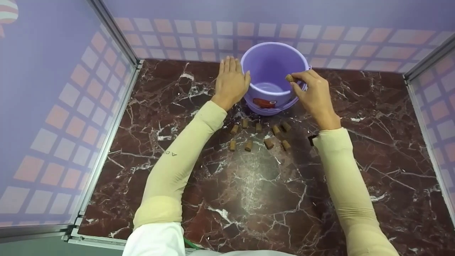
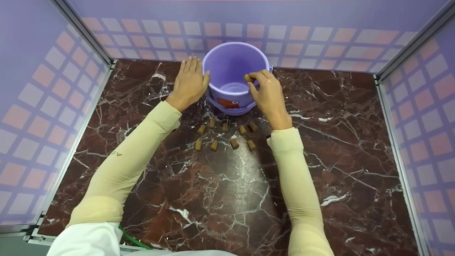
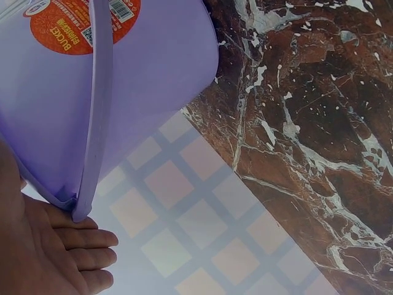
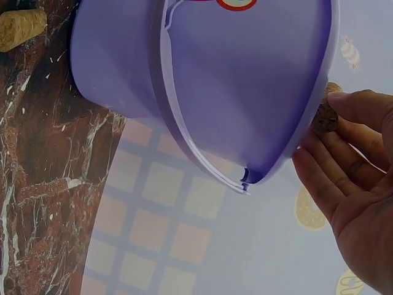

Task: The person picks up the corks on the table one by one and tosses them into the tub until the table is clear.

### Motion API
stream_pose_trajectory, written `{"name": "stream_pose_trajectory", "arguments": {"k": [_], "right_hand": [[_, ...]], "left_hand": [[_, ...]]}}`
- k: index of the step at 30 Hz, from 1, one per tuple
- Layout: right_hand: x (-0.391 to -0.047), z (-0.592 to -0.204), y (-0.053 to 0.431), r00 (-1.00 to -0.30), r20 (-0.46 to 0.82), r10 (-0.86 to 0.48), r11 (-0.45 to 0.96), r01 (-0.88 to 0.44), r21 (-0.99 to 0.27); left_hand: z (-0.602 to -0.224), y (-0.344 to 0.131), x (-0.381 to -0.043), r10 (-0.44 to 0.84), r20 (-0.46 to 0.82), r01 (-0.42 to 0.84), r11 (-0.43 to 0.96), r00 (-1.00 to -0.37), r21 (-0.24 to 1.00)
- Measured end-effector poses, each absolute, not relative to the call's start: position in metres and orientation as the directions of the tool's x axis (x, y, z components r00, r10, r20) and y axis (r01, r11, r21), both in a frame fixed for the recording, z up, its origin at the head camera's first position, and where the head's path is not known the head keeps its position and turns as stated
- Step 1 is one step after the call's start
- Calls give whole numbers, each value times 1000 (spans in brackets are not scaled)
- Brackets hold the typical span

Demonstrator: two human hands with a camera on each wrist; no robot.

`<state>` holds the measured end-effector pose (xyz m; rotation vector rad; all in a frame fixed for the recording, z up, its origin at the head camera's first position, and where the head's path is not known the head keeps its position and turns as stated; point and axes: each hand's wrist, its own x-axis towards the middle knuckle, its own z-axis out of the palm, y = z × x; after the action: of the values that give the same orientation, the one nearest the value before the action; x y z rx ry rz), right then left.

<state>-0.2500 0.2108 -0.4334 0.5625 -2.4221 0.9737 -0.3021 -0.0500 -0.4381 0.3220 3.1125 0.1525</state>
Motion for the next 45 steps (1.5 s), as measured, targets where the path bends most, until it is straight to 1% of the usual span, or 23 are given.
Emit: {"name": "stream_pose_trajectory", "arguments": {"k": [13, 29, 37, 45], "right_hand": [[-254, -436, 206, -811, 541, -221, 667, -530, -523], [-257, -436, 202, -825, 517, -229, 674, -517, -527], [-258, -436, 201, -851, 476, -220, 687, -482, -544], [-257, -434, 200, -858, 466, -217, 684, -474, -554]], "left_hand": [[-441, -50, -301, 208, 22, 209, 975, -978, 71], [-440, -49, -301, 207, 26, 209, 973, -978, 99], [-441, -49, -302, 217, 40, 220, 972, -975, 87], [-440, -50, -303, 208, 40, 212, 972, -977, 98]]}}
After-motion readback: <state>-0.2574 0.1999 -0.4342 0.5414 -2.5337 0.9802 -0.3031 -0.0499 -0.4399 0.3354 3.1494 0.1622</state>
